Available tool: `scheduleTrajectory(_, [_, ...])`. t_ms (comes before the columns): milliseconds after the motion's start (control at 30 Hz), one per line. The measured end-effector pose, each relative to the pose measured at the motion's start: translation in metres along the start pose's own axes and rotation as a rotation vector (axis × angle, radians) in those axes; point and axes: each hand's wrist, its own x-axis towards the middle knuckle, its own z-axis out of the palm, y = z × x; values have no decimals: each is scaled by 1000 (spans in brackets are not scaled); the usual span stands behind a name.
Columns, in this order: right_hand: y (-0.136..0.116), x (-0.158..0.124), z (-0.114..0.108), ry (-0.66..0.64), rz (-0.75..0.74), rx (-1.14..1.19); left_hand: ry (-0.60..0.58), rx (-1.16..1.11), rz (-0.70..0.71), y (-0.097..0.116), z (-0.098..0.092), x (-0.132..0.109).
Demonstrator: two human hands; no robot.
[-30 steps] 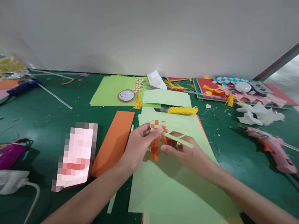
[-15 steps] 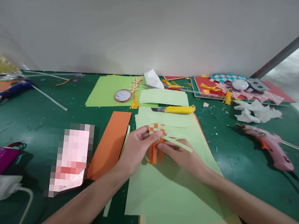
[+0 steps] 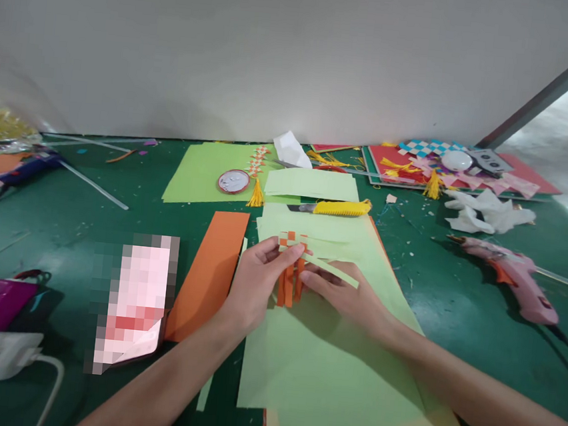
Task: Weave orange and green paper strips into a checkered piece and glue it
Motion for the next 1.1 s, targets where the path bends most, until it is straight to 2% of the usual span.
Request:
scheduleTrajectory(167, [4,-1,1,34,8,28,-3,-3,7,0,0,0])
scheduleTrajectory(433, [-9,-3,-2,130,-8,-17,-2,33,46,-2,-1,1])
scheduleTrajectory(700, [2,2,-2,208,15,258,-14,80,12,-2,-1,1])
scheduleTrajectory(1100, [11,4,0,283,49,373,-106,75,35,-3,-3,-1])
